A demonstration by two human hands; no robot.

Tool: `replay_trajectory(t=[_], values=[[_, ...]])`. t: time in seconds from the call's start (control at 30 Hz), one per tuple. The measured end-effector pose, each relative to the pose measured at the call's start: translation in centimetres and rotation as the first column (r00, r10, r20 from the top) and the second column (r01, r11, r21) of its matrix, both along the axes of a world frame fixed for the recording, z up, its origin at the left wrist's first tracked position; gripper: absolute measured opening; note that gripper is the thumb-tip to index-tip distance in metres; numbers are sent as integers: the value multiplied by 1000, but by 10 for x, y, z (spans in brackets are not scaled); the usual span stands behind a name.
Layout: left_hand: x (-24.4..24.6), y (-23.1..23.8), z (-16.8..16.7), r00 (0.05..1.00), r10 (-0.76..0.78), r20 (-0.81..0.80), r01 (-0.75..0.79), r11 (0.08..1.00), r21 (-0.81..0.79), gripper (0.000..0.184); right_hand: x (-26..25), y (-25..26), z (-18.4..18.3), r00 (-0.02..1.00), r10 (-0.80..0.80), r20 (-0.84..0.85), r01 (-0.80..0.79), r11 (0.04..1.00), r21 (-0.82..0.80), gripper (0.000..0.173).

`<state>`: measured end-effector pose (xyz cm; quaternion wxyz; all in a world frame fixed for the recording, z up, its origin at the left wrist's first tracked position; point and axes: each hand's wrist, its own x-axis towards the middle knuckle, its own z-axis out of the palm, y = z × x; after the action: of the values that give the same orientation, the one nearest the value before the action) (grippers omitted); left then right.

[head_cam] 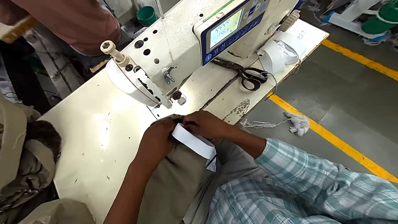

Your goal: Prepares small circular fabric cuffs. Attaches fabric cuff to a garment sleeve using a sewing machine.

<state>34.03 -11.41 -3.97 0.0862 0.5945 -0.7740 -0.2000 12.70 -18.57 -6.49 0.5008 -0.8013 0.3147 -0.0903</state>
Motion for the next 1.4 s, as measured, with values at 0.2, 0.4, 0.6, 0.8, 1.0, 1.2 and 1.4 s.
replay_trajectory(t=[0.2, 0.4, 0.6, 0.8, 1.0, 1.2, 1.4], values=[[4, -2, 11, 999, -14, -38, 16, 998, 56, 53, 9, 19, -9, 955, -289, -67, 290, 957, 5, 21], [2, -3, -5, 996, -69, 52, 77, 985, -155, 36, 3, 32, -1, 959, -263, -106, 250, 961, -116, 25], [8, -3, -4, 923, -327, 201, 373, 889, -265, 27, 7, 28, -9, 938, -334, -90, 326, 940, -97, 26], [9, -11, 3, 881, -394, 260, 440, 886, -149, 27, -7, 21, -2, 922, -385, -47, 358, 890, -282, 32], [8, -6, 0, 887, -384, 256, 432, 887, -165, 23, -3, 2, -2, 904, -369, -215, 283, 894, -347, 46], [7, -4, -2, 901, -369, 230, 410, 896, -169, 28, -1, 2, 4, 932, -340, -130, 306, 925, -226, 22], [6, -4, 0, 899, -375, 226, 414, 895, -166, 27, 5, 4, 10, 905, -310, -292, 273, 948, -161, 41]])
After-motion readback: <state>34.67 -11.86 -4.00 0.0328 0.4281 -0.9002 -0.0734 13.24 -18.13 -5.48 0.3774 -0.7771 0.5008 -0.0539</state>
